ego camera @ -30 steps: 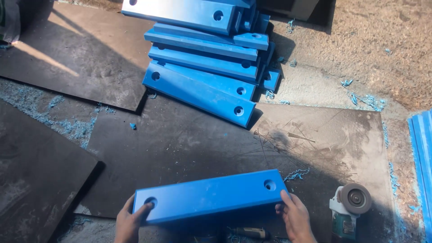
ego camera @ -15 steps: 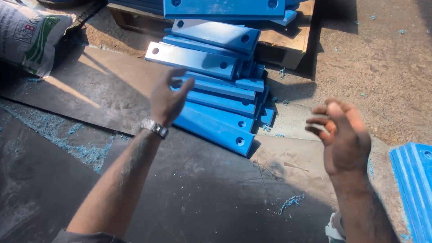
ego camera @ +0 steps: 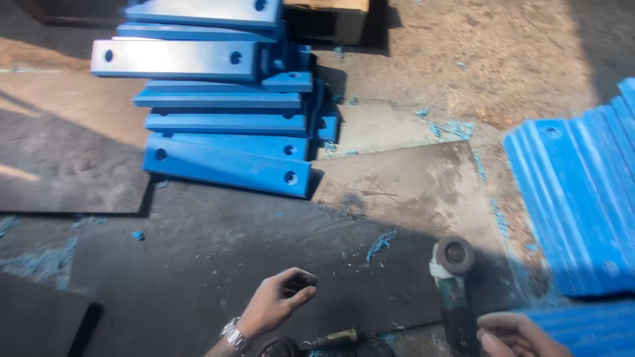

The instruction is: Smoothing the edges and surfaces of blue plastic components using an angle grinder.

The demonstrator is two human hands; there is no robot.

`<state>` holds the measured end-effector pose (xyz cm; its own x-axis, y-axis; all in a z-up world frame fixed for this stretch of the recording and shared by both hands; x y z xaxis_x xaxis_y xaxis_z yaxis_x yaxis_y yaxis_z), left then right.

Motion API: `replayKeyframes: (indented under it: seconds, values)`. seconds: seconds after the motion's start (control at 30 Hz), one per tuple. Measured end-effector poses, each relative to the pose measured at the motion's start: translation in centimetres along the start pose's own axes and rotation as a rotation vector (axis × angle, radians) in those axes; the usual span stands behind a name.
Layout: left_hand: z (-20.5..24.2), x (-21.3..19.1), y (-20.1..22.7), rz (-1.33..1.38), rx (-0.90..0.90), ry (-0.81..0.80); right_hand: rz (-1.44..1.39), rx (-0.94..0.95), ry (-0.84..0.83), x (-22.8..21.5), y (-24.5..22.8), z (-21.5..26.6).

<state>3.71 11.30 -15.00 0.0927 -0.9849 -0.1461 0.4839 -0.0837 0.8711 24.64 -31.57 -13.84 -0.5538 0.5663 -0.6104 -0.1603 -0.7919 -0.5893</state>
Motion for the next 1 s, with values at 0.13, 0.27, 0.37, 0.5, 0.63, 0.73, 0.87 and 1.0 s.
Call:
replayKeyframes:
  seconds: [0.13, 0.27, 0.37, 0.5, 0.63, 0.73, 0.87, 1.0]
  values:
    - [-2.6, 1.8, 2.2, -0.036, -0.043, 0.032, 0.34, 0.076, 0.123, -9.4, -7.2, 2.3]
    - [-4.1, 5.0, 3.7, -0.143, -0.116, -0.047, 0.835, 0.138, 0.11, -16.0, -7.5, -4.8]
    - [-5.4, 7.7, 5.2, -0.22, -0.035, -0.12, 0.917, 0.262, 0.104, -19.4, 1.3, -15.1]
    - [-6.8, 10.5, 6.1, -0.221, 0.032, -0.151, 0.88, 0.459, 0.163, -22.1, 11.1, -21.9]
    - [-7.2, 11.4, 5.6, -0.222, 0.0, -0.164, 0.76, 0.671, 0.282, -22.8, 19.6, -25.0]
    - [-7.7, 11.3, 3.6, -0.234, -0.067, -0.152, 0.751, 0.711, 0.298, -22.7, 20.8, -25.4]
    - [-7.8, 10.9, 0.7, -0.269, -0.185, -0.156, 0.789, 0.755, 0.231, -22.1, 15.7, -21.9]
    - [-8.1, 10.6, -0.7, -0.268, -0.231, -0.156, 0.777, 0.668, 0.294, -21.1, 14.5, -23.4]
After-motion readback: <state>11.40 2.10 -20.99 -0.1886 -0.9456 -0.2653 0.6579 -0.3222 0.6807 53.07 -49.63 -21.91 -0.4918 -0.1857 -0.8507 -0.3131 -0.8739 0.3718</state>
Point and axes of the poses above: each hand's wrist, its own z-axis away from the middle knuckle, its own x-axis out of the palm, y = z × x, the point moved 10 cm from there along -z, towards the middle knuckle, and after that the axes turned 5 degrees about x, right-handed, at the moved point
